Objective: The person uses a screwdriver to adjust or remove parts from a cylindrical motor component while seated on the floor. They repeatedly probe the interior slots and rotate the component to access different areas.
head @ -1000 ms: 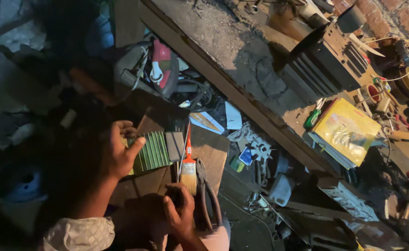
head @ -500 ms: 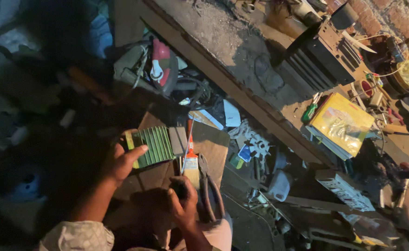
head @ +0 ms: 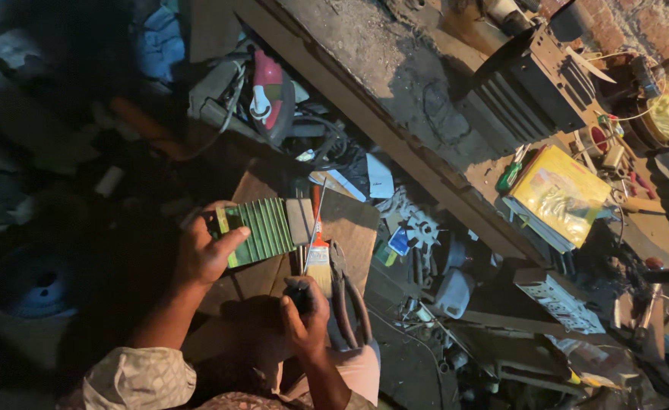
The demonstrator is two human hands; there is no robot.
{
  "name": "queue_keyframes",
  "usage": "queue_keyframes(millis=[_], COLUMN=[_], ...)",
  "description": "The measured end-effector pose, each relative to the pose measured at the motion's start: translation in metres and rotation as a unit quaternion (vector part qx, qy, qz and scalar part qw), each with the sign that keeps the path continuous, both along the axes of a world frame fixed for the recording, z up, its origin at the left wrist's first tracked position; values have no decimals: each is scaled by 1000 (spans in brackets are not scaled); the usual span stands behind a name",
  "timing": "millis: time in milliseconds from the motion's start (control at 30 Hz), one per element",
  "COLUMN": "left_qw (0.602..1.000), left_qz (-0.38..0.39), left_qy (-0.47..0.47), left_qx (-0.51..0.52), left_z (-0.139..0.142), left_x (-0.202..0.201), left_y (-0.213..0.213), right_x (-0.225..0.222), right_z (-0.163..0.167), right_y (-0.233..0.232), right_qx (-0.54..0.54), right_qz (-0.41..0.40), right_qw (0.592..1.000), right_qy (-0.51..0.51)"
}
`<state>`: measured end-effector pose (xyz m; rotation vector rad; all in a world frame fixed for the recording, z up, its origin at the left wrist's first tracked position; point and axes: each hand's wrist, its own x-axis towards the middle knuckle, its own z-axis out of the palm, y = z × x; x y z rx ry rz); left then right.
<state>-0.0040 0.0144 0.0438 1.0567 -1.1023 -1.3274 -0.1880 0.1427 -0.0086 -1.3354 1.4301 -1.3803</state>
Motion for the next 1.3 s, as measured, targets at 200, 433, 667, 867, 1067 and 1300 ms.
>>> queue_keyframes(millis=[200, 433, 667, 867, 1067, 1300], left_qw=[995, 929, 894, 907, 914, 989], left_qz=[55, 131, 95, 29, 108, 52], left_qy=[-53, -219, -298, -302, -262, -138], left_qx=[-61, -268, -322, -293, -290, 12], left_z=[-4, -4, 4, 3, -5, -7], left_x=[2, 10, 14, 5, 13, 4], left_y=[2, 10, 16, 26, 15, 0], right_x=[-3, -4, -4, -3, -2, -3], right_z=[-1, -5, -5, -8, -7, -8], right_y=[1, 2, 3, 3, 3, 3], right_qx=[-13, -10, -4, -11, -21, -19], right_qz=[4, 11, 13, 1, 0, 11], right_qw=[999, 1000, 1000, 1000, 999, 999], right_qy=[32, 20, 12, 23, 40, 28])
